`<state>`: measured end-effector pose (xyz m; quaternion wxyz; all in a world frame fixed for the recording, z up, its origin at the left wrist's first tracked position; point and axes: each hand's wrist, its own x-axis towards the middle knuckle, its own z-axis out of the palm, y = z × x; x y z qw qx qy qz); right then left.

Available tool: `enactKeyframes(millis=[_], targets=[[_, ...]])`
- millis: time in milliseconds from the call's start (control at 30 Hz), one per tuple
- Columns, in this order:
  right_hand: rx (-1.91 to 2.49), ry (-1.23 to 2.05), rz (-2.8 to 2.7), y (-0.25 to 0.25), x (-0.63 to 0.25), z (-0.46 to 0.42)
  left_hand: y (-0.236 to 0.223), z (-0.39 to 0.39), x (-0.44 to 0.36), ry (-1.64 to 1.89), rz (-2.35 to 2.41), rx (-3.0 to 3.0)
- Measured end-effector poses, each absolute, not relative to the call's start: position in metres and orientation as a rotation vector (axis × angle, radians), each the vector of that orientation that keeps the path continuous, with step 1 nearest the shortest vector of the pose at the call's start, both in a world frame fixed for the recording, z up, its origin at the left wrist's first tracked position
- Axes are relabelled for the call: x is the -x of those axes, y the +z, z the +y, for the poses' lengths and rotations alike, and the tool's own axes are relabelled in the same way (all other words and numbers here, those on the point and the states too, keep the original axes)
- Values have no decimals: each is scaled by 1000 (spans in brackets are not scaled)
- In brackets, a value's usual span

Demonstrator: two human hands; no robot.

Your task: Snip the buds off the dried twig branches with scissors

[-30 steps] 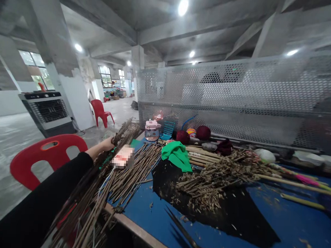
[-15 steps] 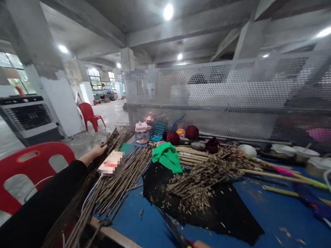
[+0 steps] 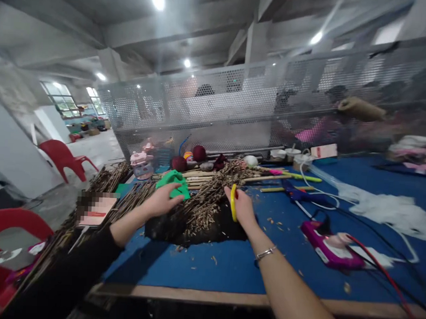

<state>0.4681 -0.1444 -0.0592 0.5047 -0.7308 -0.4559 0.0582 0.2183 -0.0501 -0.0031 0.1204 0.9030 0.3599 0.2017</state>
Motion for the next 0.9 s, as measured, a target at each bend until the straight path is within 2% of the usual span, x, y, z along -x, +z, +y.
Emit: enactKeyframes(millis=[133, 233, 433, 533, 600, 667, 800, 900], targets=[[1805, 33, -1185, -68, -472, -150, -47, -78, -254, 750, 1027, -2577], [1881, -9, -1257, -68, -465, -151, -69, -80, -254, 1067, 1169, -2448], [2066, -25, -1377, -75, -457, -148, -52, -105, -235, 1654, 1040, -2286], [2202, -34, -1369, -75, -464, -151, -46, -153, -210, 1855, 876, -2112], [2288, -15, -1385, -73, -470, -155, -64, -197, -189, 1957, 809, -1969], [2389, 11, -1385, -72, -474, -160, -100, -236, -171, 1908, 796, -1909], [2550, 76, -1369, -69, -470, -161, -186, -272, -155, 1182, 630, -2167], [2622, 138, -1441, -59, -461, -160, -221, -270, -164, 897, 562, -2221]])
